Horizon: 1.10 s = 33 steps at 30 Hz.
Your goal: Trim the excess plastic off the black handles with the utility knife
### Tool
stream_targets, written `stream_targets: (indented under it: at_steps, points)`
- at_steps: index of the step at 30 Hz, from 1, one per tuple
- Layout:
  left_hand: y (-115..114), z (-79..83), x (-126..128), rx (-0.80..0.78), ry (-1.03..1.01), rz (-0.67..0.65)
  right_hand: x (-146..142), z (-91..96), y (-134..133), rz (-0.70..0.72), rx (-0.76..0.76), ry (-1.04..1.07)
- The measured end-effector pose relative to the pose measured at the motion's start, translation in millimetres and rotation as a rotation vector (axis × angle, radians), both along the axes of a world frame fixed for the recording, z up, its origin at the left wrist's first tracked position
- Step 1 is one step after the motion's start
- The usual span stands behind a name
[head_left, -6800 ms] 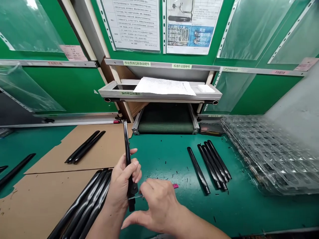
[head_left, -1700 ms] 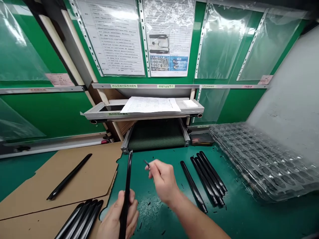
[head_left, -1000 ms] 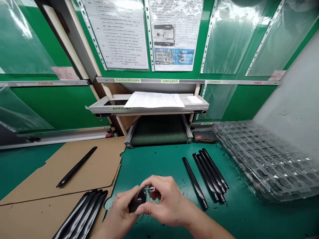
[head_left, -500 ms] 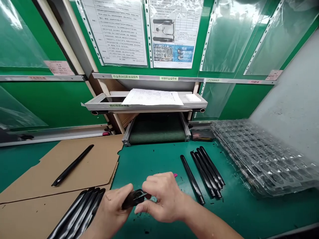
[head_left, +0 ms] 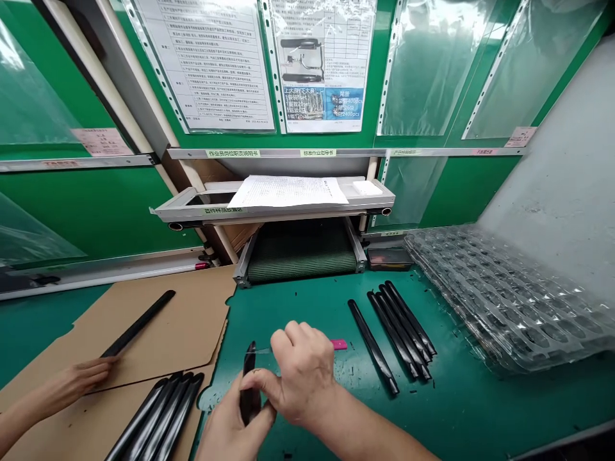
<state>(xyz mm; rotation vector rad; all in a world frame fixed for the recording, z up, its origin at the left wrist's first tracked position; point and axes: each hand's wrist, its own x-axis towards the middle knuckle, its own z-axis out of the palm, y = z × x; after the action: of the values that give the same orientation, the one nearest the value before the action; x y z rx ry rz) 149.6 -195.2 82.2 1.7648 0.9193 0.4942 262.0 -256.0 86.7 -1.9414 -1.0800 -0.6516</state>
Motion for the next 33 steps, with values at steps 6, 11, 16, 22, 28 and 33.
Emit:
stream_targets:
  at_steps: [6,11,16,22,28,33]
  points:
    - [-4.0,18.0,2.8,-0.156,-0.018,0.032,-2.2,2.6,0.8,0.004,-0.043,-0.046]
    - [0.3,21.7,-0.8,-0.214,-0.004,-0.020,-4.6,4.7,-2.6,0.133,-0.032,0.042]
    - [0.9,14.3,-1.2,-0.089,-0.067,-0.041,-0.4,26.5,-15.6,0.320,0.037,0.599]
    - [35.8,5.6,15.5,0.500,-0.049,-0.023,-2.9,37.1,-26.4,0.461,-0.001,0.793]
    - [55.4,10.0,31.3,-0.320,-0.311,0.233,-27.5,0.0,-24.2,0.379,0.182,-0.127]
    - [47.4,24.2,27.0,-1.001,-0.787,0.146,-41.1,-21.4,-30.0,0.530,0.088,-0.291]
